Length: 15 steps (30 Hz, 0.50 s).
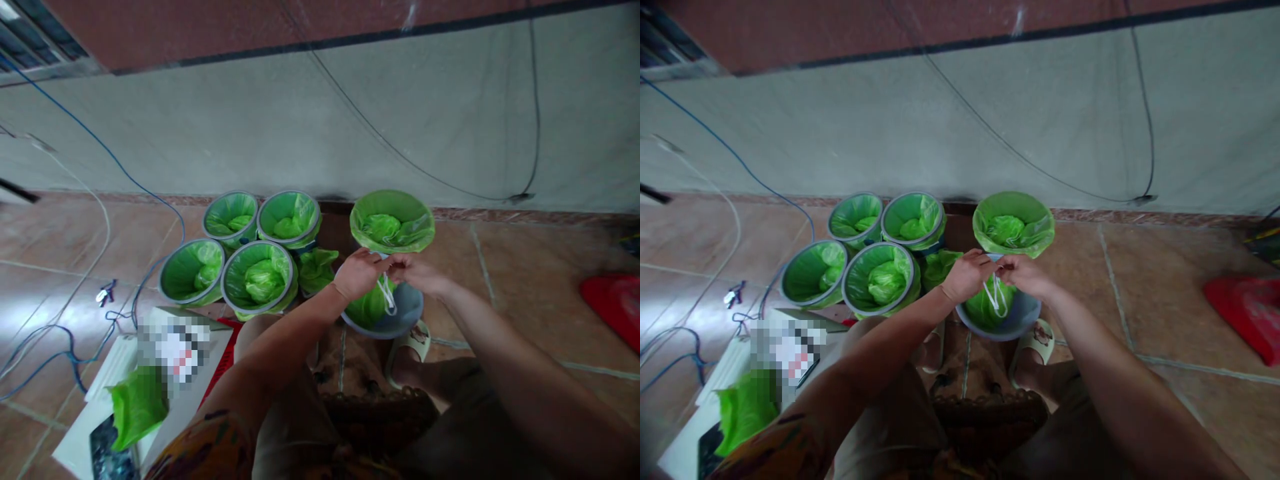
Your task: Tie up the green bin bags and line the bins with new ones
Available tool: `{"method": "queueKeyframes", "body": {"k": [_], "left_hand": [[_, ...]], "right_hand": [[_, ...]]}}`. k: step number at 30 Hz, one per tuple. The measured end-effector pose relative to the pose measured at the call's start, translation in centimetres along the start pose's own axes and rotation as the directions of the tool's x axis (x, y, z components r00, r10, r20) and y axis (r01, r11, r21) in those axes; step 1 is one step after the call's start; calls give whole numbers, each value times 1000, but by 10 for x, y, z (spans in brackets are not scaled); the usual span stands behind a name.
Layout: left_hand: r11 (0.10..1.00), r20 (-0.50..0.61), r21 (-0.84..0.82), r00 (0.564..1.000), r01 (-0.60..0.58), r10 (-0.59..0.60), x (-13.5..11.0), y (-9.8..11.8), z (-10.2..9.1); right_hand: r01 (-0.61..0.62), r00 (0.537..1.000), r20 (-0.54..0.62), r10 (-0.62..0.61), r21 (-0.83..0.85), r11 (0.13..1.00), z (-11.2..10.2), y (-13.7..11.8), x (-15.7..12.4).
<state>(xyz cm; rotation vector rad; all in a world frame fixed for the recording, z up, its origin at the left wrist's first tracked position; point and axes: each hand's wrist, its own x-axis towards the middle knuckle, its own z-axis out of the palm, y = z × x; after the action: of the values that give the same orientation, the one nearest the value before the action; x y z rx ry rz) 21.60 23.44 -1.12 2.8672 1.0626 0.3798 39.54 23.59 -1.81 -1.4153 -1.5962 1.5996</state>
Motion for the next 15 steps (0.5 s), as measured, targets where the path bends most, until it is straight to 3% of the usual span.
{"method": "queueKeyframes", "body": {"k": [4,8,15], "left_hand": [[1000,16,-10,1000,-1,1,0,0,3],[999,62,-28,997,44,-43,0,1,3],[981,134,-57,975,188,-179,-1,1,4]], "right_hand": [[16,992,-117,-43,-222,975,-2,3,3],[19,976,-181,-124,-495,869,-3,2,4],[-20,975,-178,-132,-664,747,-1,-1,1]]}}
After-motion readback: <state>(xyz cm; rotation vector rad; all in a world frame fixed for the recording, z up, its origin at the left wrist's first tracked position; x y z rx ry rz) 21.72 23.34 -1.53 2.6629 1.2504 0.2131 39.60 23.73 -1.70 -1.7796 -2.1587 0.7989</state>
